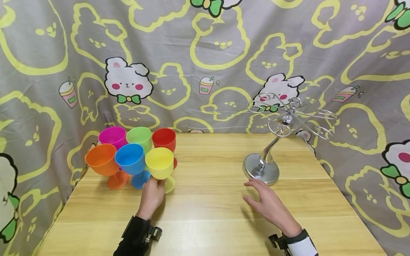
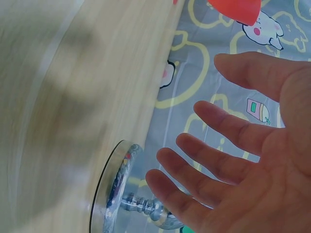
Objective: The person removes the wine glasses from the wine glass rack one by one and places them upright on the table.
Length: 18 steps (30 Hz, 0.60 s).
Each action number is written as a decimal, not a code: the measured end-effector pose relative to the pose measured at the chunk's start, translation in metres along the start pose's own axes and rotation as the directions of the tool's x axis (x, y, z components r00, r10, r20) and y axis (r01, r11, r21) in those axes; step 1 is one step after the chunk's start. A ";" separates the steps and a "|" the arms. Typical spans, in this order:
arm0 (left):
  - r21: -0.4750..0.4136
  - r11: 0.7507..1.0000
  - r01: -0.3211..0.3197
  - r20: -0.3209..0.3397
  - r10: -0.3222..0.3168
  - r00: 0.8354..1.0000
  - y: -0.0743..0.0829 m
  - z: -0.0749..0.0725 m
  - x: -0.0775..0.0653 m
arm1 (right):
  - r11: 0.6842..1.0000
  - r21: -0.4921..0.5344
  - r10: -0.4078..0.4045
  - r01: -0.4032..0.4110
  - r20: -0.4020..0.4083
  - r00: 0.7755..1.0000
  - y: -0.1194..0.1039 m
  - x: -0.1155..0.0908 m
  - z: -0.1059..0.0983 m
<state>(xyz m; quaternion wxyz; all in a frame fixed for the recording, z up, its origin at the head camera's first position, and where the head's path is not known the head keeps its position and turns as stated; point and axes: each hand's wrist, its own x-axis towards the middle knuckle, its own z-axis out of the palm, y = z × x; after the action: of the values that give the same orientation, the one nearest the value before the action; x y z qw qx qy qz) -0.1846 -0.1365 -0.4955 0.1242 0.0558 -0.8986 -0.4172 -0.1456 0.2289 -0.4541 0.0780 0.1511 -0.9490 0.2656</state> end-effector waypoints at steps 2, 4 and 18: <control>0.011 1.000 0.012 0.003 -0.012 1.000 0.000 -0.001 0.002 | 1.000 0.006 0.004 -0.004 0.004 1.000 0.001 -0.001 0.000; 0.007 1.000 0.021 0.010 -0.021 1.000 0.001 -0.002 0.003 | 1.000 0.009 0.009 -0.009 0.009 1.000 0.001 -0.001 0.000; -0.003 0.999 0.040 0.000 -0.040 0.999 0.000 -0.001 0.008 | 1.000 0.001 0.010 -0.011 0.005 1.000 0.003 -0.002 0.002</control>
<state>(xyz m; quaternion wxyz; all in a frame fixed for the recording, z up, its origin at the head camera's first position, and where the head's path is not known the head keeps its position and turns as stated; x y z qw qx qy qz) -0.1924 -0.1391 -0.4932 0.1157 0.0736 -0.8966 -0.4211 -0.1451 0.2306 -0.4574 0.0741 0.1468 -0.9498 0.2661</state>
